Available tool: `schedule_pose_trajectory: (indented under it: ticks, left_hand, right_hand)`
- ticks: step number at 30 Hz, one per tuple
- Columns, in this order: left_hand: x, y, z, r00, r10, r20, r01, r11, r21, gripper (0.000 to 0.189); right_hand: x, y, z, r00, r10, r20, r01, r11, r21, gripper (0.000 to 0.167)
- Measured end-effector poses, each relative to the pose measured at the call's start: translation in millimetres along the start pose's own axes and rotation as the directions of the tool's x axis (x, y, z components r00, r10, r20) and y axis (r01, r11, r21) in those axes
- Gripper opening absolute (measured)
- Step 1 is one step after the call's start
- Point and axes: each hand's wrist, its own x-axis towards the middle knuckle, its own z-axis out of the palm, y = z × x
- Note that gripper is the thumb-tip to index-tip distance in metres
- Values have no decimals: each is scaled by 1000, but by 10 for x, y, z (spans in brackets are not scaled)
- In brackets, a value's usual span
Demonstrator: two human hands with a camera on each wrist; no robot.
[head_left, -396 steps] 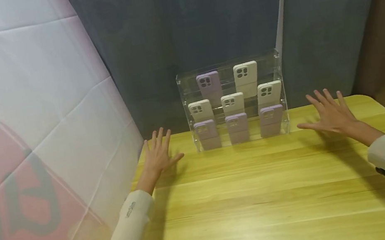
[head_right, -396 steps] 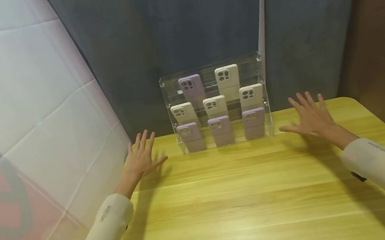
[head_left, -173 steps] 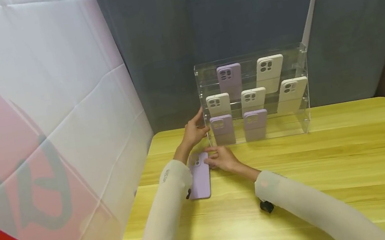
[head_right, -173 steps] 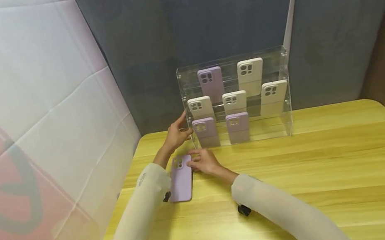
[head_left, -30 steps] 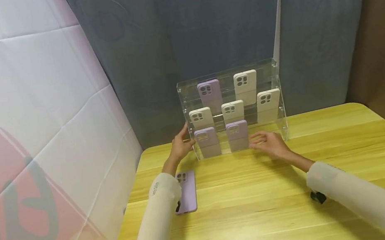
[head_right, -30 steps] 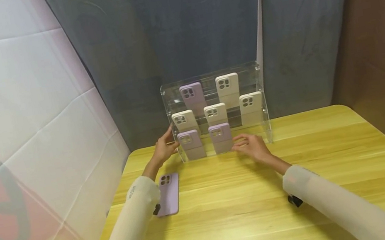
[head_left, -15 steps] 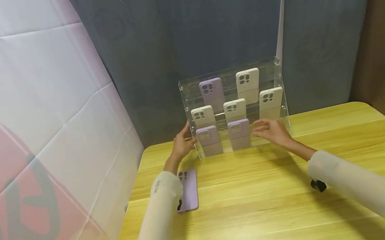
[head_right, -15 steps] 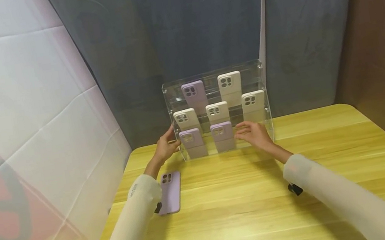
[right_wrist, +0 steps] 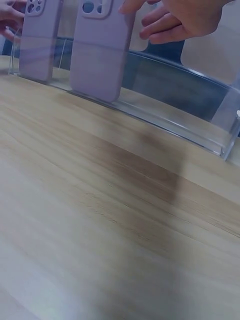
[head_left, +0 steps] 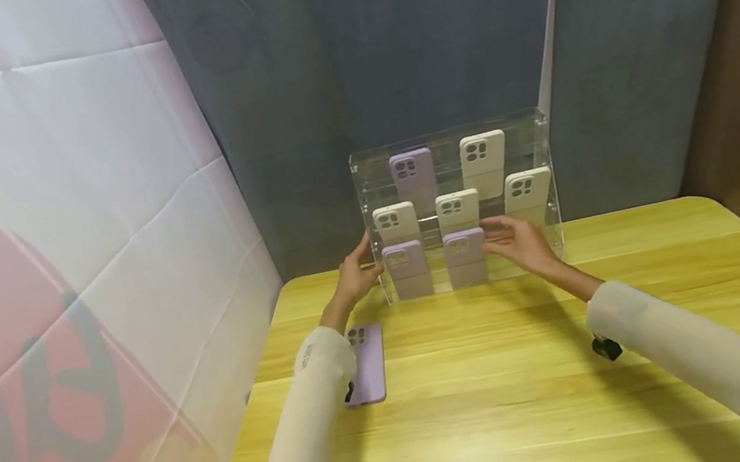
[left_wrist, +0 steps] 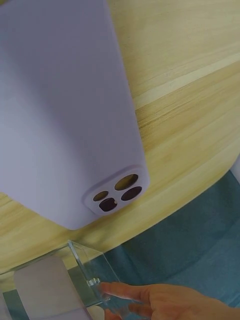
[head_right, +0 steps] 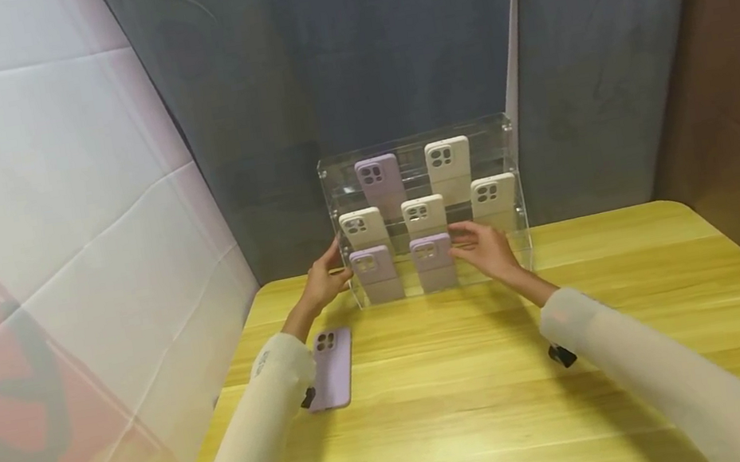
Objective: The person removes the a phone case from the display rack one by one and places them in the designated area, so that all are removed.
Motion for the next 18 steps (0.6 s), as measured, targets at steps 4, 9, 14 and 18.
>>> schedule_pose_trajectory:
  ticks: [4, 9, 14, 18]
  left_hand:
    - [-5, -7, -6, 1000, 3, 7, -3, 1000, 6, 87]
    - [-23, 17, 1, 1000, 5, 2, -5, 1000, 11, 88]
    - [-38, 32, -4, 1000, 15, 3, -15, 1000, 12, 88]
    - [-40, 26, -16, 1000, 15, 7, -15, 1000, 9, 87]
  right_hand:
    - [7, -38, 38, 1000, -4, -1, 4, 1000, 15, 45]
    - [8, -55, 56, 999, -25, -23, 24, 999, -35, 38]
    - [12, -40, 63, 998, -40, -39, 37, 996, -79, 34]
    - [22, -39, 65, 998, -41, -42, 38, 996, -86, 34]
